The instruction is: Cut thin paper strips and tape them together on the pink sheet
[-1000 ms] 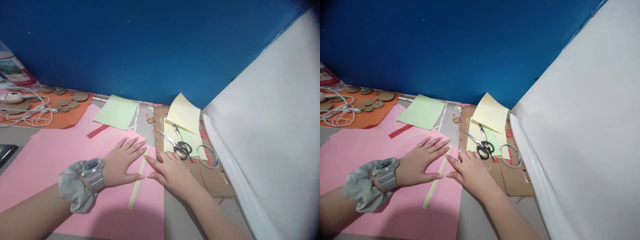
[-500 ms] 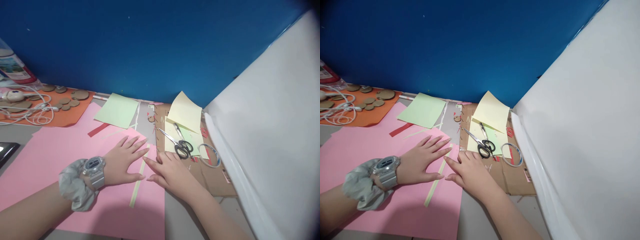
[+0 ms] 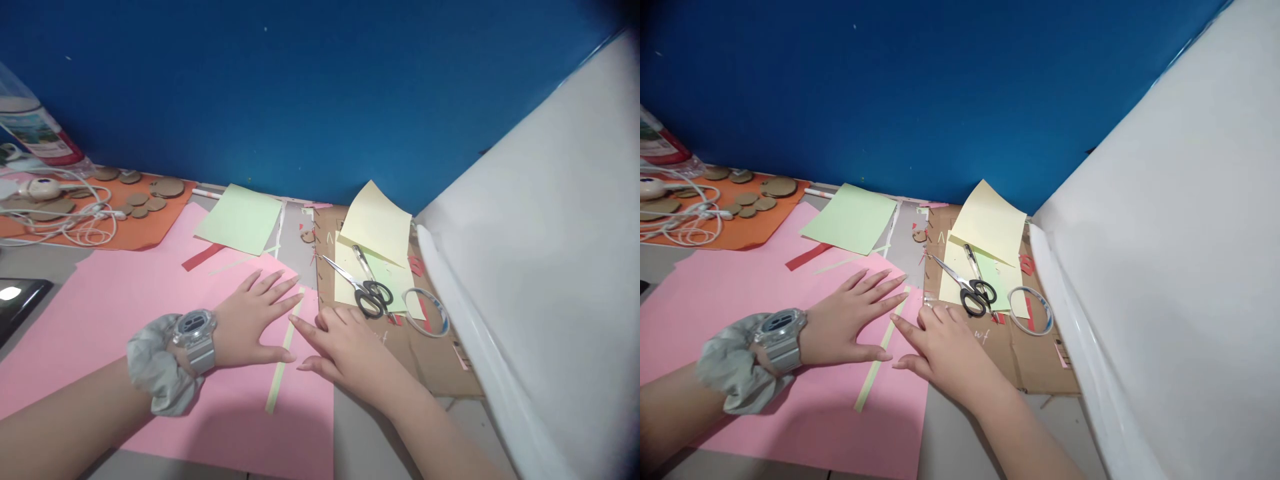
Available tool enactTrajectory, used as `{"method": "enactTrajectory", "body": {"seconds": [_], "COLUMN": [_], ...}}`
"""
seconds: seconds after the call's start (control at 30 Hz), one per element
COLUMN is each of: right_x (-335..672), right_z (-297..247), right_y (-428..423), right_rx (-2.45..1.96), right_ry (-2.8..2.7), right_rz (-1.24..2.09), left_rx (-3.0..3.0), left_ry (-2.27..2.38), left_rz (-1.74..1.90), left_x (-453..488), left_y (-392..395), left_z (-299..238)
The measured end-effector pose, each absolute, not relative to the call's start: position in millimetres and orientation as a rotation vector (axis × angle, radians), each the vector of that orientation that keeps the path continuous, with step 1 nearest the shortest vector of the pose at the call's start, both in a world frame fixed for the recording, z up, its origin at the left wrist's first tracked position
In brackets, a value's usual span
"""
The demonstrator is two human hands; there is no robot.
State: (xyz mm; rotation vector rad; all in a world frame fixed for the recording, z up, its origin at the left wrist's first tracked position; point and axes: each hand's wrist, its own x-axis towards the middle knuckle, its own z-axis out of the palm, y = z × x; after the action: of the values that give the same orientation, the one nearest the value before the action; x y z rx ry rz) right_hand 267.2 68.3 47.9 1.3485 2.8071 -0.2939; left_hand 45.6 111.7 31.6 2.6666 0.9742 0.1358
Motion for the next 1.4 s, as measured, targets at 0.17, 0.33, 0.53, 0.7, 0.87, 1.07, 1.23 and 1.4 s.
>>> {"method": "enactTrajectory", "body": {"seconds": [0.17,0.33,0.53,0.7,0.87,1.07,1.23,1.4], "right_x": [267,267,266,267,269,268,271,309], "right_z": [47,48,48,47,47,45,51,72], "right_y": [68,67,66,67,70,70,72,83], "right_rx": [1.343,1.315,1.279,1.288,1.303,1.304,1.403,2.085], "right_ry": [2.821,2.826,2.801,2.799,2.799,2.818,2.856,2.673], "right_rz": [-0.250,-0.271,-0.321,-0.313,-0.316,-0.304,-0.387,-0.167], "left_rx": [2.672,2.668,2.665,2.673,2.668,2.685,2.667,2.674], "left_ry": [0.968,0.969,0.980,0.981,0.978,0.964,0.994,1.003], "left_rz": [0.158,0.168,0.124,0.141,0.147,0.178,0.141,0.094], "left_x": [45,45,45,44,45,46,46,45], "left_y": [112,111,111,112,111,111,113,114], "left_z": [31,31,33,30,31,30,26,26]}}
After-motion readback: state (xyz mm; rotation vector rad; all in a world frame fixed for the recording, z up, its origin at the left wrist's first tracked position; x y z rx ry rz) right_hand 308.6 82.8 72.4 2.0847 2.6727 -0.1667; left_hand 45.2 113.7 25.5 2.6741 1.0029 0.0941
